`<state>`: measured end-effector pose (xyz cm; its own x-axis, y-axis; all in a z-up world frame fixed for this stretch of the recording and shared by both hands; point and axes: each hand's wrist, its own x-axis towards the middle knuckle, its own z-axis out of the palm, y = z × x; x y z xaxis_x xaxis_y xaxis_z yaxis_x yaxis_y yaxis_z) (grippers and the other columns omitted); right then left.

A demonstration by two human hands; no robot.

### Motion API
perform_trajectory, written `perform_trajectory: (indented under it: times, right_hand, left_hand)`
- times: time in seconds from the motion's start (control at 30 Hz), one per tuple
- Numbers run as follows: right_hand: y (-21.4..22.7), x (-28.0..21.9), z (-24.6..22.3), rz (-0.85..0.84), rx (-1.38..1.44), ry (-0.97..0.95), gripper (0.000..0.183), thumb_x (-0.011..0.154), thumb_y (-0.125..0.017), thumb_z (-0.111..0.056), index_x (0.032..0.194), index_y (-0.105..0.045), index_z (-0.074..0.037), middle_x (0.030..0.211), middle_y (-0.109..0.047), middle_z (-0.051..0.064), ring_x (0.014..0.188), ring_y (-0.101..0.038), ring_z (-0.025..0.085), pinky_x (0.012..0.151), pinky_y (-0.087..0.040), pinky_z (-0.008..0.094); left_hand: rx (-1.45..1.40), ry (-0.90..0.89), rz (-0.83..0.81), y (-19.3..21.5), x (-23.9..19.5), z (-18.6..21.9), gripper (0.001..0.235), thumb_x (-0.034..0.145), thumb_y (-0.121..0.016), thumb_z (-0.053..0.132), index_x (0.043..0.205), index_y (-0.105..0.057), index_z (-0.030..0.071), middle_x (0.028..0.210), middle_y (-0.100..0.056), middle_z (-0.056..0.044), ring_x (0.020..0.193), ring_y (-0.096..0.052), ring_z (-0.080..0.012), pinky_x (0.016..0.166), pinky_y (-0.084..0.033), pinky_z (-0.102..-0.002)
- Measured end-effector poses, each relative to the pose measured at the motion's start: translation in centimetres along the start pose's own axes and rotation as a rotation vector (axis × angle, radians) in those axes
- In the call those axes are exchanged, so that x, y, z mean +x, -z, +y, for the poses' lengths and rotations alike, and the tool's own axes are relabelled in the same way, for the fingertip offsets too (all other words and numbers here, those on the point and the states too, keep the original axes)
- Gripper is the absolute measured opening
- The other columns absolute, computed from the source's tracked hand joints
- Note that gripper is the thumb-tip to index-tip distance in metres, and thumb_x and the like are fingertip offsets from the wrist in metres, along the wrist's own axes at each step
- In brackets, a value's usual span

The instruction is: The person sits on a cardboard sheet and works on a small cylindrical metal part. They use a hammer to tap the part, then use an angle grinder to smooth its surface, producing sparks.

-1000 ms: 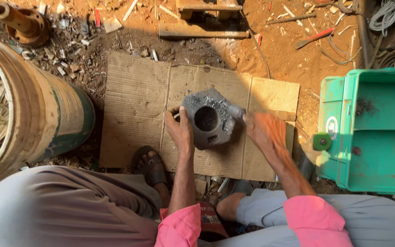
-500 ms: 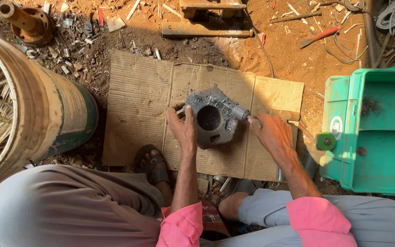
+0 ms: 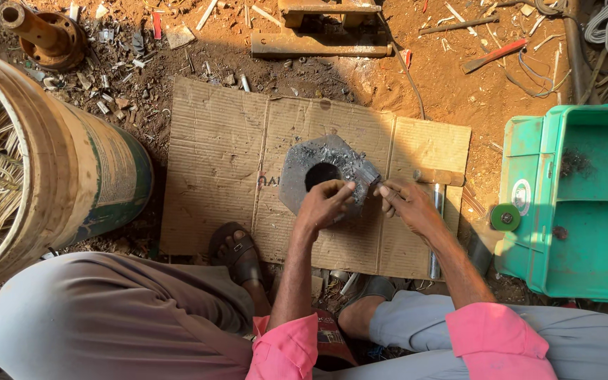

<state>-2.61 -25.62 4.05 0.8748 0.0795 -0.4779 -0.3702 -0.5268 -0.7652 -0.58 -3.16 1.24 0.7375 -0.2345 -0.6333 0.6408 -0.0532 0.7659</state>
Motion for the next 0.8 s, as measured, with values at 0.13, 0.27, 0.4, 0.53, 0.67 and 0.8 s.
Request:
perform_trajectory:
  times: [0.13, 0.27, 0.4, 0.53, 0.67, 0.8]
  right_hand:
    - [-1.8, 0.4, 0.8, -0.062, 0.236, 0.002, 0.039, 0.099, -0.058, -0.039, 0.118, -0.069, -0.006, 0.079, -0.066, 0.002, 0.076, -0.063, 0.012, 0.069, -0.053, 0.031]
    - [-3.0, 0.9, 0.9, -0.146, 0.204, 0.138, 0.044, 0.104, -0.055, -0.043, 0.112, -0.07, -0.002, 0.078, -0.065, 0.002, 0.077, -0.062, 0.012, 0.071, -0.053, 0.031]
    - [-3.4, 0.6, 0.5, -0.136, 0.144, 0.066, 0.044, 0.102, -0.056, -0.042, 0.115, -0.073, -0.004, 0.076, -0.065, 0.003, 0.076, -0.063, 0.012, 0.071, -0.055, 0.031]
    - [-3.8, 0.4, -0.8, -0.083, 0.098, 0.03, 0.04, 0.099, -0.061, -0.038, 0.115, -0.074, -0.003, 0.079, -0.069, 0.004, 0.076, -0.066, 0.012, 0.068, -0.056, 0.032]
    - [-3.6, 0.0, -2.3, -0.015, -0.096, -0.015, 0.039, 0.095, -0.064, -0.038, 0.12, -0.071, -0.008, 0.081, -0.073, 0.006, 0.072, -0.068, 0.014, 0.066, -0.058, 0.032]
    - [-3.2, -0.4, -4.0, -0.027, -0.173, -0.019, 0.039, 0.097, -0.06, -0.041, 0.116, -0.075, -0.009, 0.081, -0.074, 0.006, 0.074, -0.068, 0.015, 0.067, -0.054, 0.034]
  left_hand:
    - [-0.153, -0.133, -0.015, -1.4, -0.4, 0.1, 0.039, 0.093, -0.071, 0.045, 0.108, -0.075, 0.009, 0.091, -0.074, 0.002, 0.079, -0.065, -0.0044, 0.066, -0.051, -0.024]
    - [-0.411, 0.017, 0.02, -0.7, 0.0, -0.7, 0.033, 0.092, -0.077, 0.042, 0.095, -0.071, 0.01, 0.083, -0.066, 0.002, 0.066, -0.051, -0.0064, 0.055, -0.04, -0.024]
    - [-0.614, -0.018, 0.043, -0.5, 0.4, -1.3, 0.028, 0.088, -0.085, 0.034, 0.088, -0.068, 0.012, 0.083, -0.064, 0.003, 0.071, -0.054, -0.0058, 0.062, -0.044, -0.022]
    - [-0.623, 0.04, 0.089, -0.8, 0.4, -0.7, 0.024, 0.085, -0.083, 0.031, 0.093, -0.069, 0.014, 0.088, -0.069, 0.004, 0.079, -0.064, -0.006, 0.07, -0.051, -0.021]
    - [-0.75, -0.009, 0.081, -1.0, 0.4, -0.3, 0.024, 0.087, -0.077, 0.029, 0.102, -0.069, 0.013, 0.098, -0.072, 0.0, 0.089, -0.069, -0.0123, 0.08, -0.06, -0.028]
    - [-0.793, -0.047, -0.001, -0.3, 0.5, -0.4, 0.031, 0.095, -0.067, 0.031, 0.117, -0.064, 0.01, 0.115, -0.074, -0.005, 0.098, -0.07, -0.0127, 0.086, -0.059, -0.029]
